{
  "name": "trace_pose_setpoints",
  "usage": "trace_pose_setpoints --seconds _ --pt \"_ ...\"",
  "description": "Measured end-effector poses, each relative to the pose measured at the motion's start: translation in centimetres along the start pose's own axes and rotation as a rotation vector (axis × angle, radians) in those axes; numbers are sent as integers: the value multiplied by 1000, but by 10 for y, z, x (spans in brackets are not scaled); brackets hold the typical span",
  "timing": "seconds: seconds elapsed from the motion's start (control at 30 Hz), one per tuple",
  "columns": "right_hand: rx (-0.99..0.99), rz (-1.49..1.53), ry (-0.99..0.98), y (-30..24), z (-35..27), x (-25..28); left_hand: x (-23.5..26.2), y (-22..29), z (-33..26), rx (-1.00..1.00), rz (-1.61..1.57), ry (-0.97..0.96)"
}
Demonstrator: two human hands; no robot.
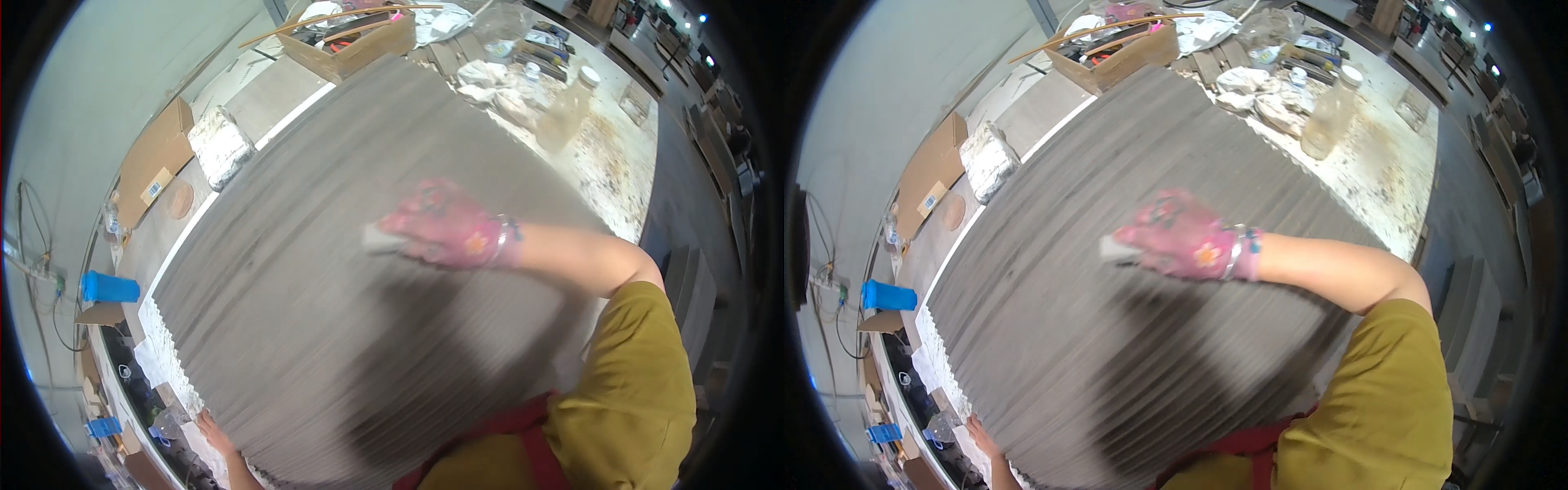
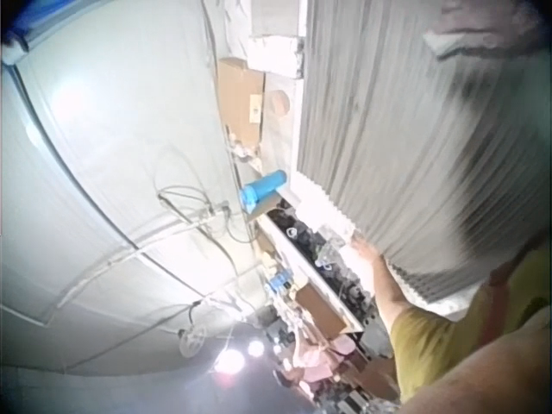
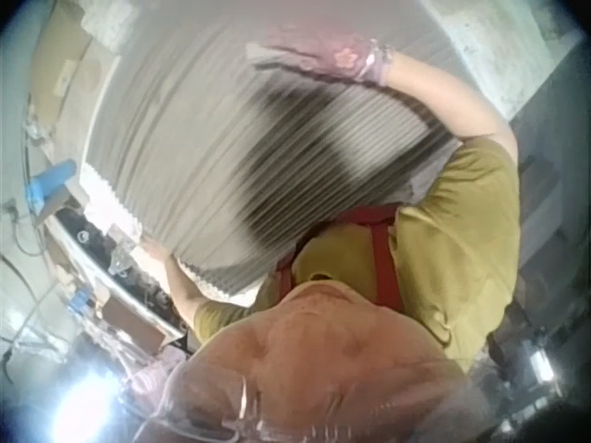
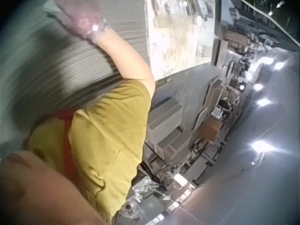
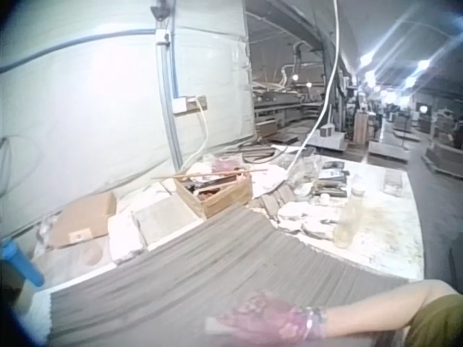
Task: The person uses a small block to scrape along the grooves of a ridged panel and then wipes the entire surface with a cloth. They handle the panel by hand to adjust its position on the workbench.
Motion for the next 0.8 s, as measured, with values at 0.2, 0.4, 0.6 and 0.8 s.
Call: trace_pose_setpoints --seconds 0.2,0.4,0.6,0.8 --pt "-726 558 383 -19 -144 52 11 27 5 48 41 -54" --pt "-1008 637 722 -59 -279 87 -17 -44 19 -111 -298 -5" --pt "-1097 820 963 -55 -345 99 26 -59 -82 262 -646 115" --pt "-1013 805 925 -12 -336 119 83 -54 -245 656 -963 341"
Point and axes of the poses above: each hand's wrist, its own z-axis towards the middle knuckle, its own x-axis out of the back of the hand, y = z × x, the point moved 4 cm from there along z, towards the middle knuckle, and after that the axes turned 8 degrees about z, right-handed, at the moved point
